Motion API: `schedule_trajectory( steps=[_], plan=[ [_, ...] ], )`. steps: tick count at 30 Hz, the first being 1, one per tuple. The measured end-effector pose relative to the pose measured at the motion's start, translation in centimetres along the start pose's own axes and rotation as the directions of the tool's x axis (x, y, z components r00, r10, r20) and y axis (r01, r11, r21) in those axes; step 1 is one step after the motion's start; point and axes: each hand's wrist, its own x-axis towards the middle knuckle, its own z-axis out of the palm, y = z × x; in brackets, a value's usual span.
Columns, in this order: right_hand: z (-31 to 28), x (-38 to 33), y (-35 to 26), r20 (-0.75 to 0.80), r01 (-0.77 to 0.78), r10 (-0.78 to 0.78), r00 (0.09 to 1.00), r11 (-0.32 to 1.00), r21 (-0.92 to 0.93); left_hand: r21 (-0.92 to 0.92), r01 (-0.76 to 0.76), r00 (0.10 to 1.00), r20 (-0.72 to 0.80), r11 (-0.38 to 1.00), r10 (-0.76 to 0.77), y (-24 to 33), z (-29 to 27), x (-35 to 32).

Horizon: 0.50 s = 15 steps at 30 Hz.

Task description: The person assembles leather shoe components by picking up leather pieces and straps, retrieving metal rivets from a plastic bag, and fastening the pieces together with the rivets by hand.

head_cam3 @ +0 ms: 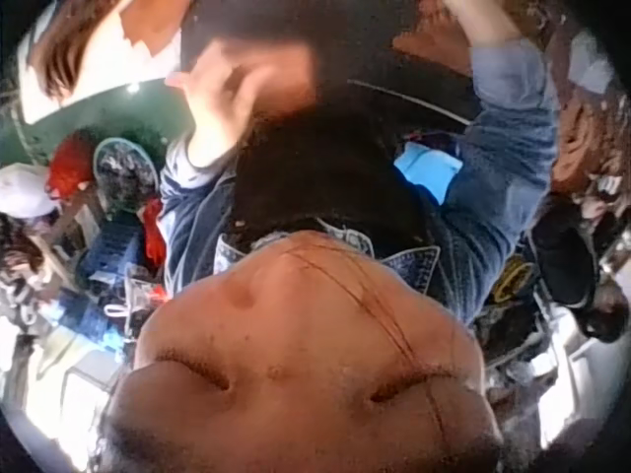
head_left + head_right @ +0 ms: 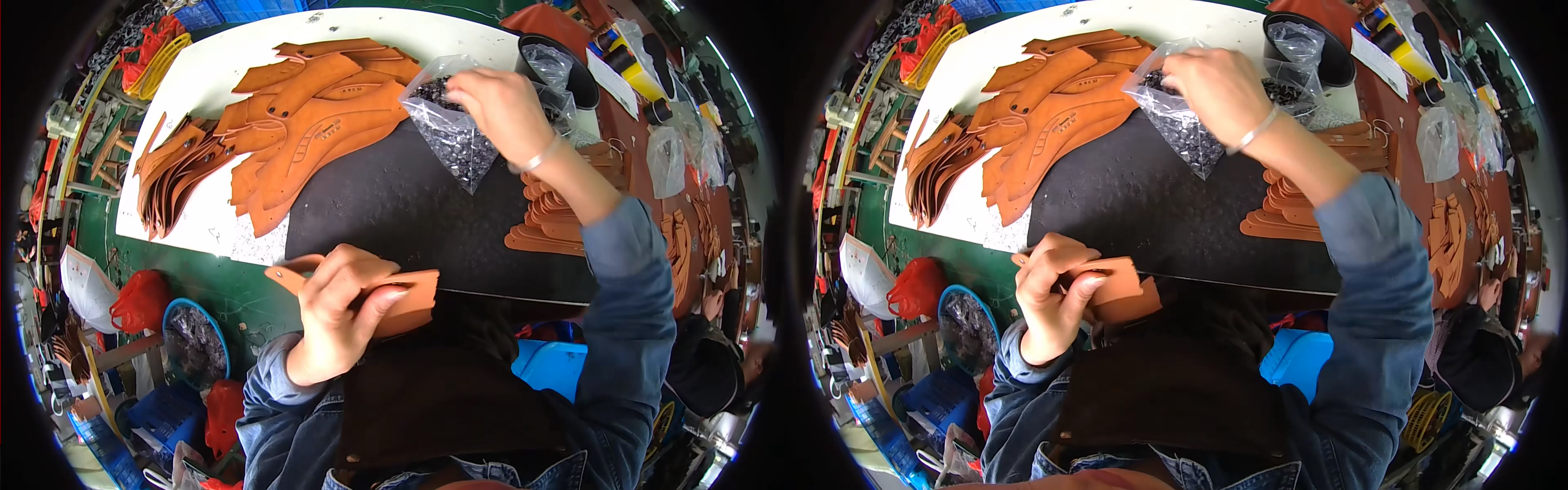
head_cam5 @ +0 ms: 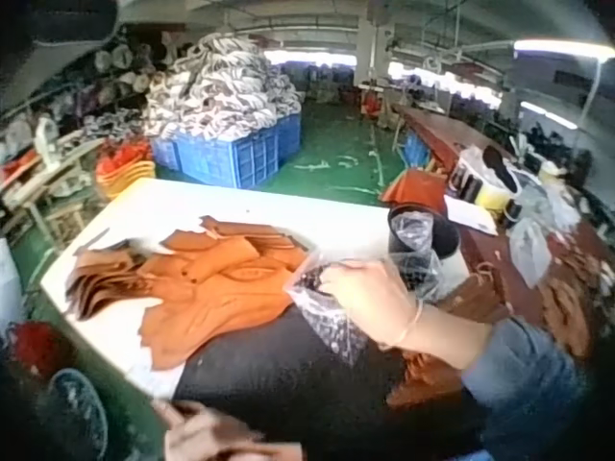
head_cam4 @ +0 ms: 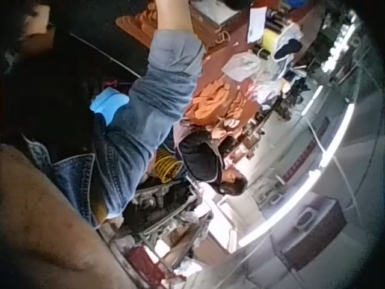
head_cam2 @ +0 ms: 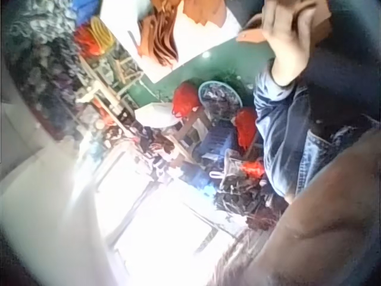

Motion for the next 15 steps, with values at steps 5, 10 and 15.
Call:
schedule_trajectory(
  steps=[5, 10, 15],
  plan=[
    [-4.0, -3.7, -9.2, 0.47, -0.387, 0.0, 0.882, 0.568, 0.727, 0.221, -0.279, 0.95, -0.081, 0.935, 0.302, 0.6, 0.8, 0.3],
    [-4.3, -5.6, -10.4, 0.427, -0.349, -0.107, 0.898, 0.418, 0.839, 0.233, -0.466, 0.873, -0.034, 0.854, 0.486, 0.9, 0.8, 0.5],
    [-4.6, -6.3, -11.0, 0.404, -0.345, -0.07, 0.912, 0.401, 0.848, 0.187, -0.476, 0.873, -0.019, 0.859, 0.488, 1.5, 0.9, 0.5]
  ],
)
